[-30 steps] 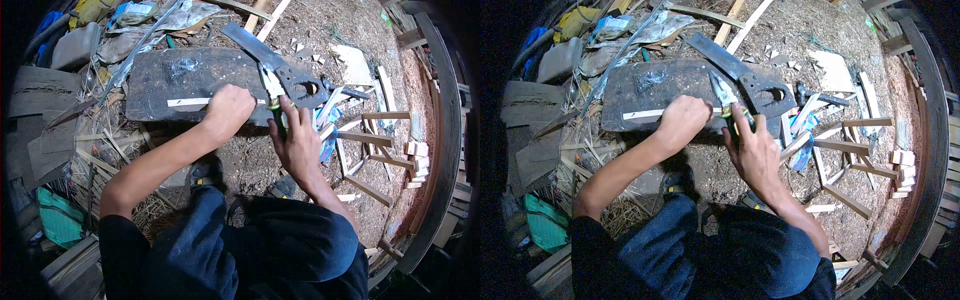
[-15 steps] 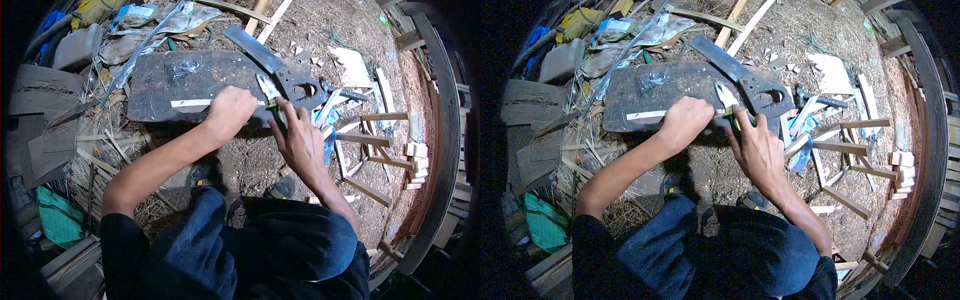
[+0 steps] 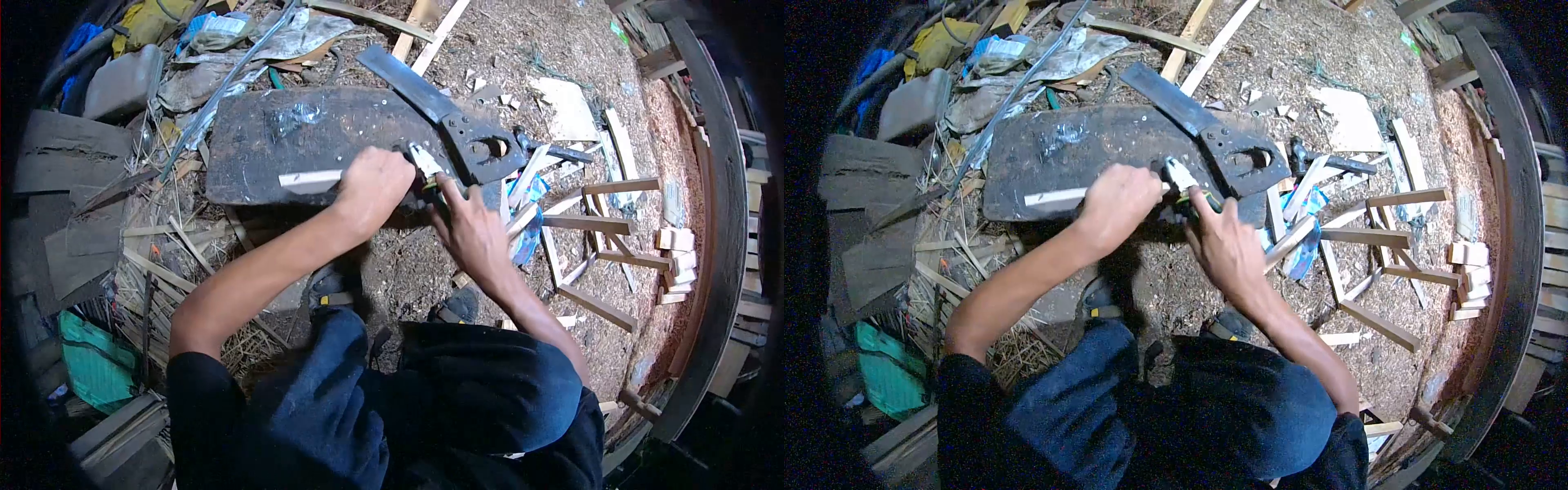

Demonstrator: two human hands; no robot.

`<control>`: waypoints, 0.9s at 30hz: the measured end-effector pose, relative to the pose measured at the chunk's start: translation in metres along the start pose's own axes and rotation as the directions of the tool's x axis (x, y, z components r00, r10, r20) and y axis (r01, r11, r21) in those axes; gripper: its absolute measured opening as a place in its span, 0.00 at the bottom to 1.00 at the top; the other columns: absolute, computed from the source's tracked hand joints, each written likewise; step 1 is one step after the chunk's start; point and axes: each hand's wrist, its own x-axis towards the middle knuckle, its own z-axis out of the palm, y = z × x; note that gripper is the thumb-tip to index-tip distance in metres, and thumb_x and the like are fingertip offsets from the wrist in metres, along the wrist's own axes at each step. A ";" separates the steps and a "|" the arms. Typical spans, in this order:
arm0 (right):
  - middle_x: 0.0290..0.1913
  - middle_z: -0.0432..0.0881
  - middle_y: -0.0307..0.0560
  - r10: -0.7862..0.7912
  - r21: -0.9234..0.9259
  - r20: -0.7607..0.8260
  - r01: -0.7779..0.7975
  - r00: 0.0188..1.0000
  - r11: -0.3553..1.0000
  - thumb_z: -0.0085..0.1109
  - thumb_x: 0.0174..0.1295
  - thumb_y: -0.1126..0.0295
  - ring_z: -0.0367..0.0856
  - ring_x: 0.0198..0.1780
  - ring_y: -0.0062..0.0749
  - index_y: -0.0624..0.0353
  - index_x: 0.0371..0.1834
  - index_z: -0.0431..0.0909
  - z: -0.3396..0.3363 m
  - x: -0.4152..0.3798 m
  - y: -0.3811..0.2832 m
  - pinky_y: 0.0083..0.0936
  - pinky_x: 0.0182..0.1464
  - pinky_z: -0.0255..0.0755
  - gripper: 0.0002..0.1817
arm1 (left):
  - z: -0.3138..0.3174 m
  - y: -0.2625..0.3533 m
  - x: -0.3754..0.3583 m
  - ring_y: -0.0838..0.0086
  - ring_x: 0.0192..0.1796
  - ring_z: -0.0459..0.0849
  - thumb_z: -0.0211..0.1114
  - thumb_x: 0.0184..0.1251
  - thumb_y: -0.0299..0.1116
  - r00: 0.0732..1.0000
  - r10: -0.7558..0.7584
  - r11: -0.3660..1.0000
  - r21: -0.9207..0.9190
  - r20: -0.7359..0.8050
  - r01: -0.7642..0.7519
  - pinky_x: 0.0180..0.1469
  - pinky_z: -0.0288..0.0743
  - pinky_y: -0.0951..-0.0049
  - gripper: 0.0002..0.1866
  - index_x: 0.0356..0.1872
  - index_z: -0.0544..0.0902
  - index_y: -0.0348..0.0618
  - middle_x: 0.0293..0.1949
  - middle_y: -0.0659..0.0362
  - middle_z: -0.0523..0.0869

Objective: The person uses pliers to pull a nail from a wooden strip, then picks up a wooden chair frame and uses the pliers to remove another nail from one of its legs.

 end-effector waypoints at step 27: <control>0.45 0.78 0.61 0.057 0.227 0.164 -0.094 0.985 0.969 0.63 0.67 0.58 0.84 0.36 0.64 0.44 0.71 0.66 -0.003 -0.017 0.000 0.52 0.37 0.79 0.29 | -0.001 0.005 -0.010 0.67 0.32 0.92 0.63 0.61 0.30 0.997 0.057 0.993 0.098 0.055 -0.062 0.33 0.83 0.71 0.04 0.28 0.84 0.48 0.24 0.57 0.89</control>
